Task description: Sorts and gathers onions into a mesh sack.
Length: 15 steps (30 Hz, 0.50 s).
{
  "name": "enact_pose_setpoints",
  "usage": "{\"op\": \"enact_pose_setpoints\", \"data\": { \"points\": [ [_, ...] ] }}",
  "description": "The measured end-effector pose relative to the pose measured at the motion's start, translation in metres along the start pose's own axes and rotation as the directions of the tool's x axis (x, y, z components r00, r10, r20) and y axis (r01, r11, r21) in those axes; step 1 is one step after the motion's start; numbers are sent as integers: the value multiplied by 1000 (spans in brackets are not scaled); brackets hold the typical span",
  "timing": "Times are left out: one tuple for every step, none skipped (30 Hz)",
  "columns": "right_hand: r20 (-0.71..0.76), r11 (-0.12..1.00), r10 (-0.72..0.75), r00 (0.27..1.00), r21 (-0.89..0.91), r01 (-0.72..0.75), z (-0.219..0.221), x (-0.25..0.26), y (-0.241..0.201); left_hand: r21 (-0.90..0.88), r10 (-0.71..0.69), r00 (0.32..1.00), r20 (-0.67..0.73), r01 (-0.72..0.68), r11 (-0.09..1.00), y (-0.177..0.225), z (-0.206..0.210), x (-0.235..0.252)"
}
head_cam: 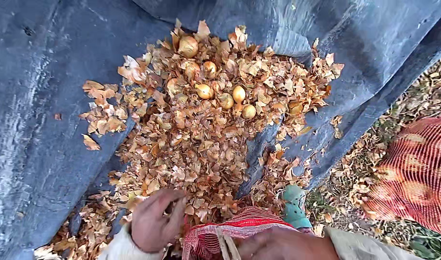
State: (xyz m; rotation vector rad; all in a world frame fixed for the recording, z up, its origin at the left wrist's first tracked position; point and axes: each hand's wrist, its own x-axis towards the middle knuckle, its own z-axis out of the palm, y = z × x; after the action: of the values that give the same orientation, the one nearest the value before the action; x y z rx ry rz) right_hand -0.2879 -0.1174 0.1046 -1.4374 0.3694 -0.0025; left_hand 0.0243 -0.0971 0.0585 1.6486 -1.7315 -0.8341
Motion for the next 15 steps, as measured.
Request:
{"op": "enact_pose_setpoints", "data": {
  "points": [
    [-164,990,-88,983,-125,68,-16,18,7,132,116,988,-101,-102,986,-18,6,33],
    [-311,949,-165,936,-308,65,-35,40,14,245,177,975,-137,-140,959,-33,12,63],
    [-410,870,-214,887,-492,-18,-54,63,22,315,154,982,-111,-112,942,-46,20,89],
    [-477,774,-230,848,-618,-137,-73,84,30,364,46,998,-46,-26,931,-56,27,111],
    [-527,691,-204,825,-674,-260,-89,103,37,401,-101,995,17,86,912,-64,35,129],
    [-582,631,-153,799,-680,-374,-101,121,46,441,-217,975,55,171,881,-72,41,140],
    [-640,596,-92,763,-649,-472,-109,137,54,475,-254,966,55,198,857,-81,46,143],
    [-690,579,-11,723,-595,-558,-115,149,61,480,-230,973,30,188,857,-90,49,139],
    [-728,581,66,682,-528,-619,-116,157,71,455,-182,983,-4,163,875,-100,49,129],
    [-762,604,102,640,-464,-648,-113,161,82,424,-154,988,-26,151,893,-110,47,114],
    [-788,635,129,601,-400,-661,-105,160,94,404,-142,989,-33,143,903,-119,42,96],
    [-811,680,130,570,-346,-647,-96,157,104,401,-139,990,-37,143,905,-128,37,76],
    [-830,721,113,546,-309,-620,-87,152,112,395,-146,989,-38,149,907,-133,33,55],
    [-847,755,76,526,-296,-585,-78,145,119,381,-179,984,-17,172,909,-133,28,30],
    [-857,777,46,514,-292,-557,-69,136,122,382,-230,972,46,195,903,-128,21,2]
  ]
}}
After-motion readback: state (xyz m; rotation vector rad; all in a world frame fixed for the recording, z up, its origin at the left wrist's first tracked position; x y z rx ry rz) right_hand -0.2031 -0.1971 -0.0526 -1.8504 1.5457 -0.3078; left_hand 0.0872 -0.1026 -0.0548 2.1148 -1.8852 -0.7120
